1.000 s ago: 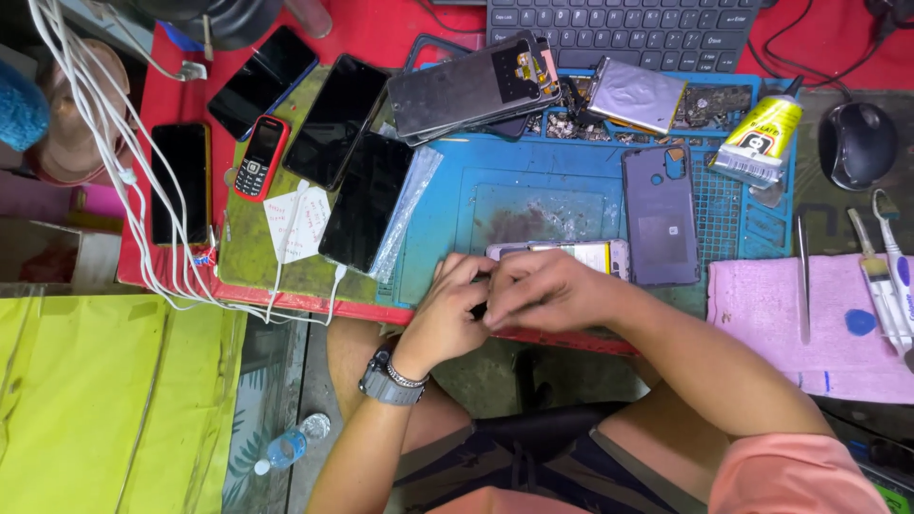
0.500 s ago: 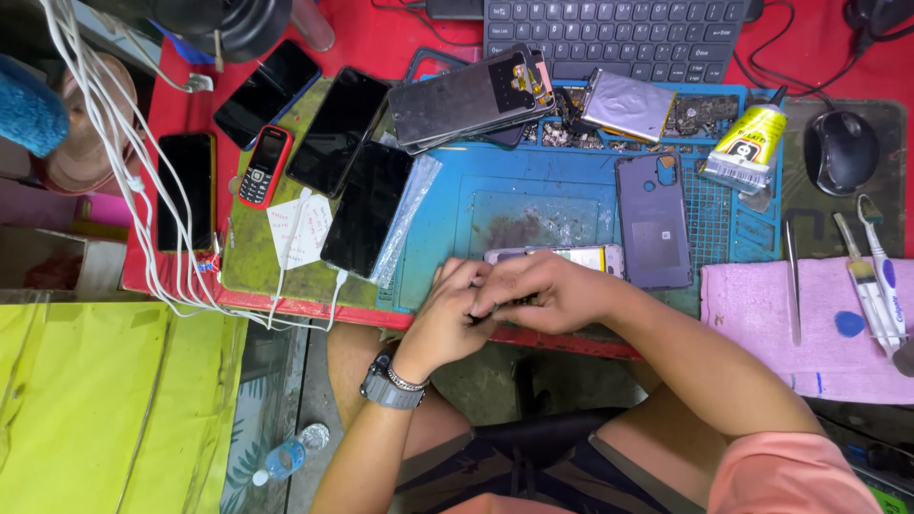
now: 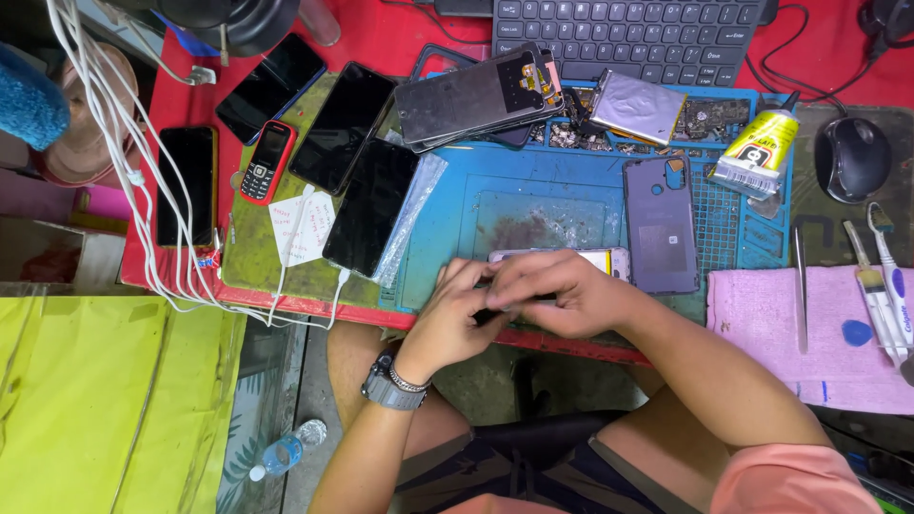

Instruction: The person uses a screwdriver to remove screws from a disassembled smartphone on a workbench. They then use a small brush to clean the internal components of the device.

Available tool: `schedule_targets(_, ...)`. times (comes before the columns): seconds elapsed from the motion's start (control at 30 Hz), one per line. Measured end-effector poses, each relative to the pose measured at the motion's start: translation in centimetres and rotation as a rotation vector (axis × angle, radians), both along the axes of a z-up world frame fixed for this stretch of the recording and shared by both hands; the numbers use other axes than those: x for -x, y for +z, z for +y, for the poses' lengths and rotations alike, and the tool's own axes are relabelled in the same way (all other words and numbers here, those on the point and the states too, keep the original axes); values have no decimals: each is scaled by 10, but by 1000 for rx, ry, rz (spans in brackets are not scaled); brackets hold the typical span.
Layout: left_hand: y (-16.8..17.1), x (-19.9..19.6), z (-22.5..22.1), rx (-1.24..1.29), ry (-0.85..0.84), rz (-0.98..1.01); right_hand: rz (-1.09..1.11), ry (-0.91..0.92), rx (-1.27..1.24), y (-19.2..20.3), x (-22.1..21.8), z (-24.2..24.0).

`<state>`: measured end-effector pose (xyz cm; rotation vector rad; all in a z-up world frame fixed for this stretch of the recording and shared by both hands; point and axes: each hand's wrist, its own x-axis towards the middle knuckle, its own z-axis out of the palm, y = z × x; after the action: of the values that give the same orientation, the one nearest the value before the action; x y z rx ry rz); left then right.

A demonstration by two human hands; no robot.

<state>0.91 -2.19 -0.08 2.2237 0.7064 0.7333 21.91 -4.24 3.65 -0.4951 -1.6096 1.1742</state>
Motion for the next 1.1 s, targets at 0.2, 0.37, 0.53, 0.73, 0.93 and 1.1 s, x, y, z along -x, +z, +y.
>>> schedule_targets(0.2,-1,0,1,-2,2,11,20,-40,-37,-8,0,-1)
schedule_targets(0.37,-8,0,0,9,3,10,48,-41,-45,-11,-1,-2)
schedule_targets(0.53,-1,0,0,8,4,13,35,-31,-13,5,-1,-1)
schedule_targets(0.73,-6,-1,-1,7,8,15,18,-20,26,-3,-8,-1)
schedule_targets(0.93,6,-1,0,14,8,3,103,-142,155,-10,-19,3)
schedule_targets(1.1,12,0,-4,-190,-41,128,154,-300,202,-26,-34,8)
